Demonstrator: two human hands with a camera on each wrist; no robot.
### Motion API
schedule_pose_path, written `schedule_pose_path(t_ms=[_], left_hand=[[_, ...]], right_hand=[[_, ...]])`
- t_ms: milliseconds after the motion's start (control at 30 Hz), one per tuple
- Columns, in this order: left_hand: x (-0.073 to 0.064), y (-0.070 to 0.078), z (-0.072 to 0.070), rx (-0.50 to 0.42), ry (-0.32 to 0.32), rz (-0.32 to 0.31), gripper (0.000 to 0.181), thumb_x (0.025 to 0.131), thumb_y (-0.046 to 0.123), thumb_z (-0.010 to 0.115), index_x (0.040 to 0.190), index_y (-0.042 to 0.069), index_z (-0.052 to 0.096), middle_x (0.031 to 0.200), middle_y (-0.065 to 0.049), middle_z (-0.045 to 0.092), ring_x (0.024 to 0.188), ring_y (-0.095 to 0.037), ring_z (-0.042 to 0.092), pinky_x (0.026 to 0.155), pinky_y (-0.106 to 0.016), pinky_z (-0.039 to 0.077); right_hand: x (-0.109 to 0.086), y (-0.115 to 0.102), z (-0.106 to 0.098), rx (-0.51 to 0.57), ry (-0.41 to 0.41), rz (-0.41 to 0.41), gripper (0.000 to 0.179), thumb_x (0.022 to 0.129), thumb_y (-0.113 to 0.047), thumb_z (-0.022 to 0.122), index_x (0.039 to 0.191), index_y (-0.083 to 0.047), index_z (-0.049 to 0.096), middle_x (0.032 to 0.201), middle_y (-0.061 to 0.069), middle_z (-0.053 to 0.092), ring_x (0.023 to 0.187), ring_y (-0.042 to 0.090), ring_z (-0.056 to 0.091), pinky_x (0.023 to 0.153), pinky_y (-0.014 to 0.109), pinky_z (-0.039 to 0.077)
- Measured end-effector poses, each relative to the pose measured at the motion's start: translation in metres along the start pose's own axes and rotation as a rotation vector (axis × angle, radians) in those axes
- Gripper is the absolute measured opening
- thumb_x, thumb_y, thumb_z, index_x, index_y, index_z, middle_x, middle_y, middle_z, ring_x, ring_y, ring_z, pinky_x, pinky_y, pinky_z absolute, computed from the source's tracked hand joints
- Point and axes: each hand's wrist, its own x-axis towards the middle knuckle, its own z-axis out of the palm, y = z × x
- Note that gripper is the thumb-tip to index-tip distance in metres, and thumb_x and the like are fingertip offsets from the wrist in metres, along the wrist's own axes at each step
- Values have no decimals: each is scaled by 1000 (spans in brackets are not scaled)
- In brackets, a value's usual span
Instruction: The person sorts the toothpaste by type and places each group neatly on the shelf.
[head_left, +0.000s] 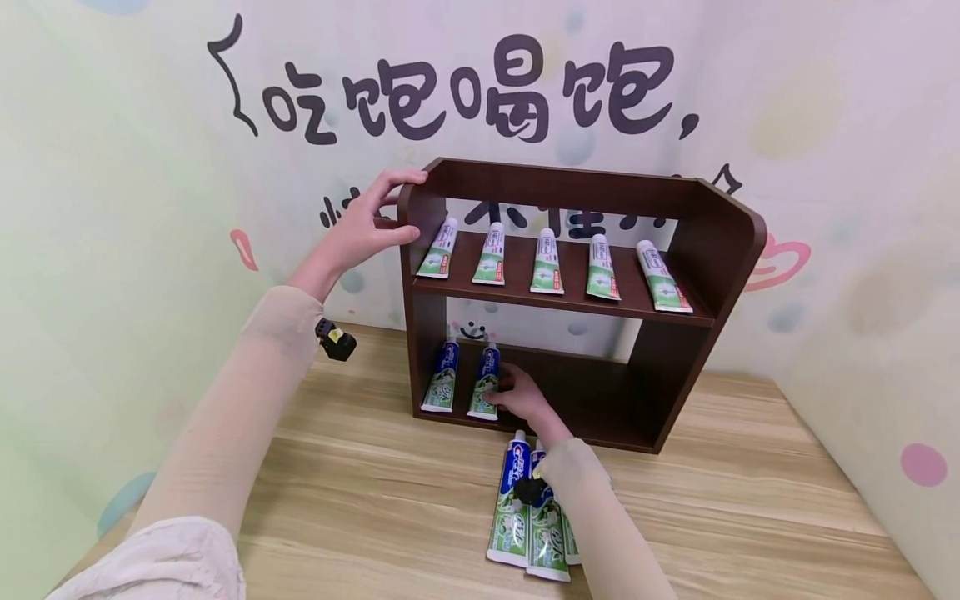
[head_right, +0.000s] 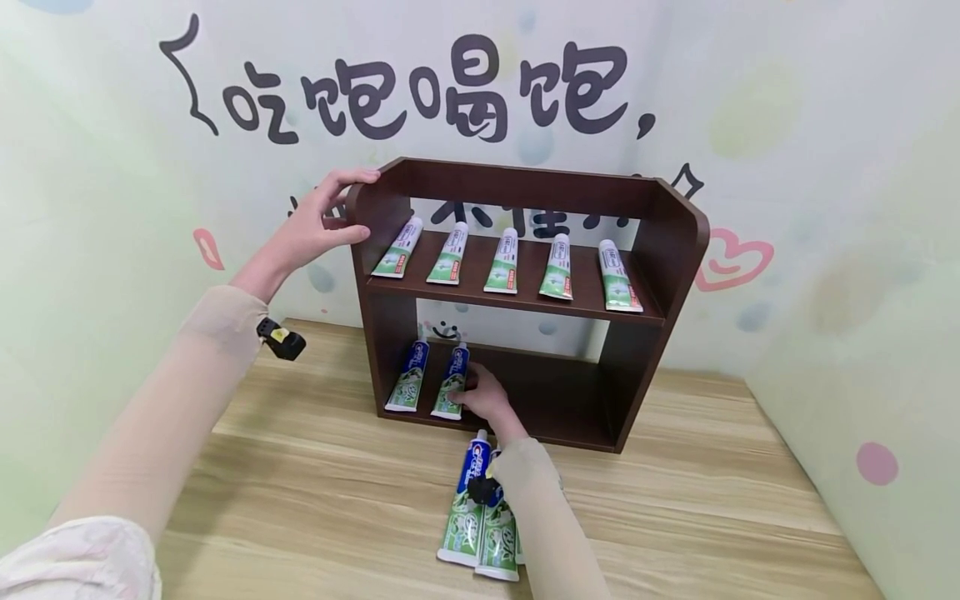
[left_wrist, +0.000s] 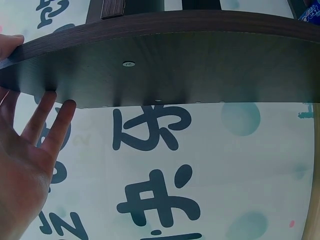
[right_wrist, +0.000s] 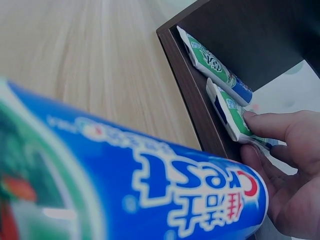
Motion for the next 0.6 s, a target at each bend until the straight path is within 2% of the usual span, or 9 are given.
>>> schedule_pose_path(t_ms=[233,600], left_hand=[[1,-2,1,-7,1,0,58,89,2,65,143,9,42,156,-3,39,138,-36,44,101,-36,48],[-1,2,1,-4,5,3,57,89,2,64,142,9,43,156,-3,40,138,-35,45,100,-33,49]], right_hand=[[1,2,0,6,-3,3,75,86,-11,74,151,-6,36,127,23,57,99,27,66,84,37,59],[-1,2,0,14,-5,-3,75,87,-12,74,151,-6,37,126,23,58,96,26,66,82,36,59]])
